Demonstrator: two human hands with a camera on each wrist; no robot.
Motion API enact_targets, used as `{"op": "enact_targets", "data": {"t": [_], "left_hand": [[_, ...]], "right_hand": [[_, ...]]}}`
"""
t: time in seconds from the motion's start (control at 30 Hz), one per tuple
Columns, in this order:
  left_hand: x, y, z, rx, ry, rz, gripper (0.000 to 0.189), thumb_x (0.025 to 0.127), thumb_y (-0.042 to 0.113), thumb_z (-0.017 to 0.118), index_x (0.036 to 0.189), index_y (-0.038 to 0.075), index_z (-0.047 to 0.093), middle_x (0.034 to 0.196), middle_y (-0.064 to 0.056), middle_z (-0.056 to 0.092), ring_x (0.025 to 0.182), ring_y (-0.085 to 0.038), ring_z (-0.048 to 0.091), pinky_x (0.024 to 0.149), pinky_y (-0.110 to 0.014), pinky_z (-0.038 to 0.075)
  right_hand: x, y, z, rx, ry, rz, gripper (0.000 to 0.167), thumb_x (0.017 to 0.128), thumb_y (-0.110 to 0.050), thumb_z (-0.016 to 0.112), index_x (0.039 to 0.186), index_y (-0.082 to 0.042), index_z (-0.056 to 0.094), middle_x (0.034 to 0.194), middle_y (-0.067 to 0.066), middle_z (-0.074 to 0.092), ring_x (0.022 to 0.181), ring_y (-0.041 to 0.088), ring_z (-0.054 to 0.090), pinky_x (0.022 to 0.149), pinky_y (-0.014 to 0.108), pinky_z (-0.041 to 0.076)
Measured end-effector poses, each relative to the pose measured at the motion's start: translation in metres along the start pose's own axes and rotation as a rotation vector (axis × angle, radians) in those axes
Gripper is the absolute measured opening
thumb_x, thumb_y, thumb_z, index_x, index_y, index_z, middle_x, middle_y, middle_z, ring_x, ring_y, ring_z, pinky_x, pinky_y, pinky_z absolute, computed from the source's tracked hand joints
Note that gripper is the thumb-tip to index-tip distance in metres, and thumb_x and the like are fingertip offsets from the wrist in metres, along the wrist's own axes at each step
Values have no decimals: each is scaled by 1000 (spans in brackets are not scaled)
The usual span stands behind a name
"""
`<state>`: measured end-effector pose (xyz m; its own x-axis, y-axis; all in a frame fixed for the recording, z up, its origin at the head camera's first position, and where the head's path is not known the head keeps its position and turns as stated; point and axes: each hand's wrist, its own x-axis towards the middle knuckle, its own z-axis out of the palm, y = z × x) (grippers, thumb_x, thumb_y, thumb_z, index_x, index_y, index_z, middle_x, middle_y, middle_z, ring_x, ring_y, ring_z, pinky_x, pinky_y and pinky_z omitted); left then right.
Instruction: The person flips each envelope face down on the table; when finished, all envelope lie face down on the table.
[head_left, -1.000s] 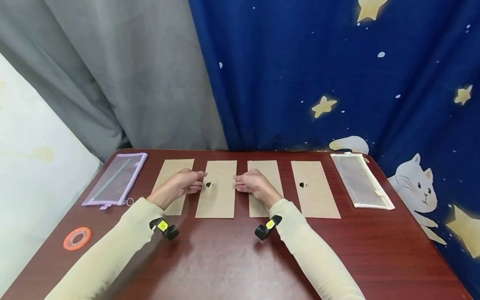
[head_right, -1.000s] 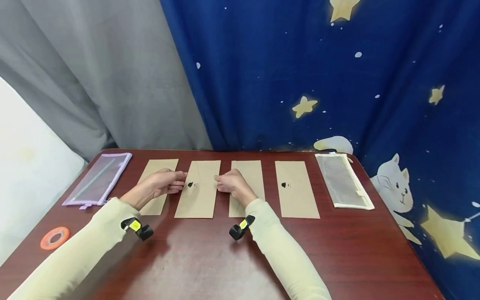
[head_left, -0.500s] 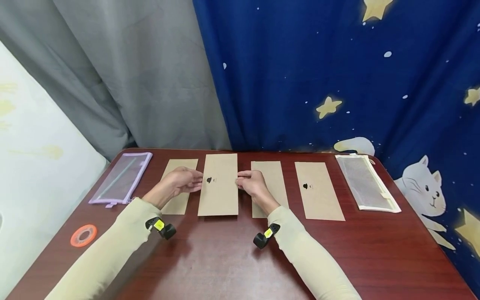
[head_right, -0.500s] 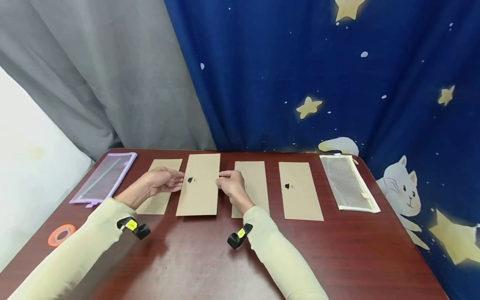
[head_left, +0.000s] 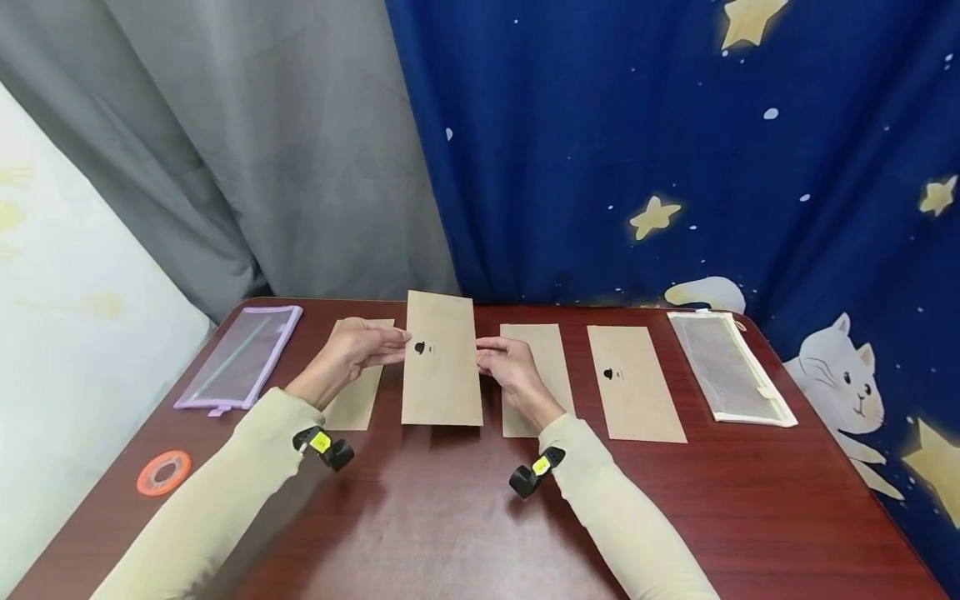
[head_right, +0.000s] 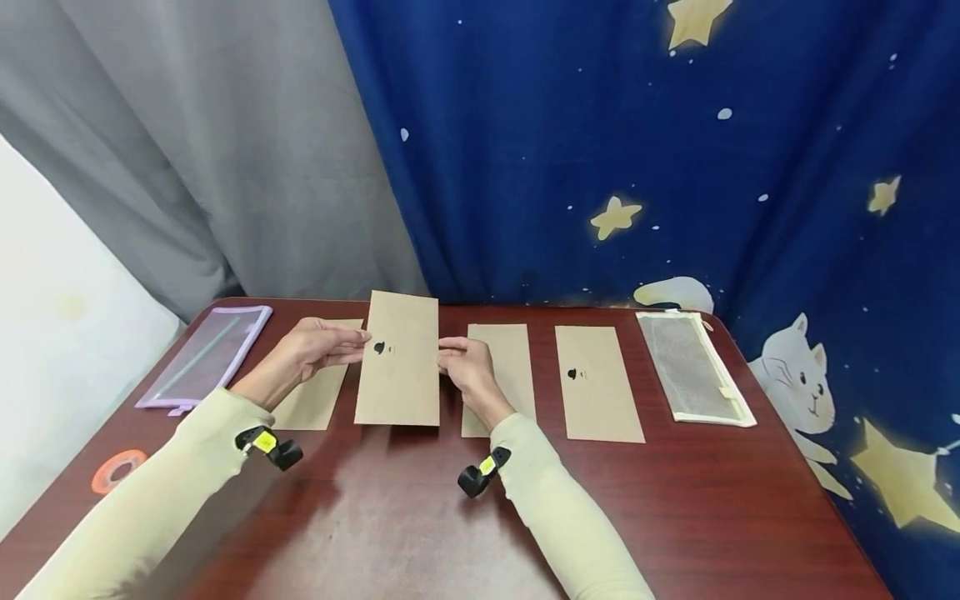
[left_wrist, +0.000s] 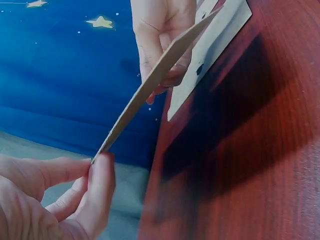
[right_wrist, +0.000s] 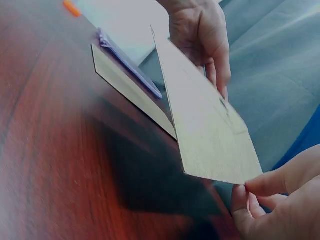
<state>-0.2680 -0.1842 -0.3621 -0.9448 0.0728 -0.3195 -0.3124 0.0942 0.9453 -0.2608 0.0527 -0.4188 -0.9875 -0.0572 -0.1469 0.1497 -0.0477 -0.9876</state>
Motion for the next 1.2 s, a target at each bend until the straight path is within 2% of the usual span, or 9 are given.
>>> {"op": "enact_targets", "data": {"t": [0.07, 0.13, 0.27, 0.37, 0.5, 0.7, 0.83, 1.0, 1.2], "left_hand": [[0, 5, 1, -32, 11, -7, 46, 94, -4, 64, 136, -17, 51, 80, 2, 74, 69, -8, 74, 76, -24, 63], [-1, 9, 1, -53, 17, 1, 46, 93, -5, 65, 136, -17, 51, 80, 2, 74, 69, -8, 74, 75, -24, 63], [-4, 19, 3, -66, 30, 46, 42, 93, -8, 63, 132, -19, 53, 80, 1, 74, 69, -8, 74, 74, -23, 63], [-6, 25, 5, -74, 41, 78, 42, 93, -8, 63, 131, -20, 53, 79, 1, 74, 69, -8, 75, 74, -22, 63], [-9, 31, 8, -57, 57, 100, 39, 92, -9, 62, 129, -22, 55, 77, 1, 74, 67, -8, 74, 72, -20, 62], [-11, 34, 15, -3, 70, 112, 30, 91, -8, 64, 119, -20, 63, 76, 0, 74, 64, -7, 73, 76, -25, 62], [-12, 40, 21, 19, 66, 121, 27, 92, -9, 62, 117, -19, 64, 74, -1, 73, 63, -7, 73, 77, -26, 63], [-13, 46, 24, 39, 59, 106, 24, 92, -5, 64, 113, -14, 68, 78, -3, 75, 66, -9, 74, 77, -25, 63], [-8, 25, 15, -30, 0, 32, 51, 102, 23, 62, 135, -15, 54, 105, -15, 76, 79, -13, 76, 93, -33, 58]], "right_hand": [[0, -3, -2, -61, 3, -37, 30, 90, 10, 61, 120, 8, 68, 95, 13, 71, 81, 14, 65, 81, 29, 60], [-1, -10, -2, -221, 38, -139, 26, 90, 3, 66, 116, 5, 71, 96, 14, 74, 83, 17, 69, 82, 30, 60], [-17, -36, 10, -576, 120, -433, 21, 90, -8, 73, 108, 2, 75, 95, 14, 75, 86, 24, 73, 79, 32, 61], [-35, -55, 32, -737, 81, -600, 14, 91, -11, 73, 100, 0, 77, 90, 12, 74, 82, 23, 70, 73, 31, 59], [-55, -69, 63, -970, 58, -682, 16, 92, -21, 75, 85, -6, 77, 81, 8, 71, 77, 24, 70, 65, 33, 57], [-65, -70, 83, -1297, 156, -677, 9, 90, -19, 74, 90, -11, 77, 83, 9, 74, 75, 27, 73, 60, 35, 61], [-66, -68, 83, -1368, 237, -679, 7, 86, -11, 70, 83, -13, 76, 77, 9, 72, 69, 26, 71, 53, 35, 58], [-64, -63, 80, -1339, 338, -701, 8, 86, -15, 73, 80, -12, 75, 74, 6, 67, 68, 25, 69, 52, 36, 56], [-63, -61, 77, -1226, 367, -685, 13, 86, -15, 73, 74, -11, 70, 73, 5, 67, 68, 26, 70, 52, 37, 55]]}}
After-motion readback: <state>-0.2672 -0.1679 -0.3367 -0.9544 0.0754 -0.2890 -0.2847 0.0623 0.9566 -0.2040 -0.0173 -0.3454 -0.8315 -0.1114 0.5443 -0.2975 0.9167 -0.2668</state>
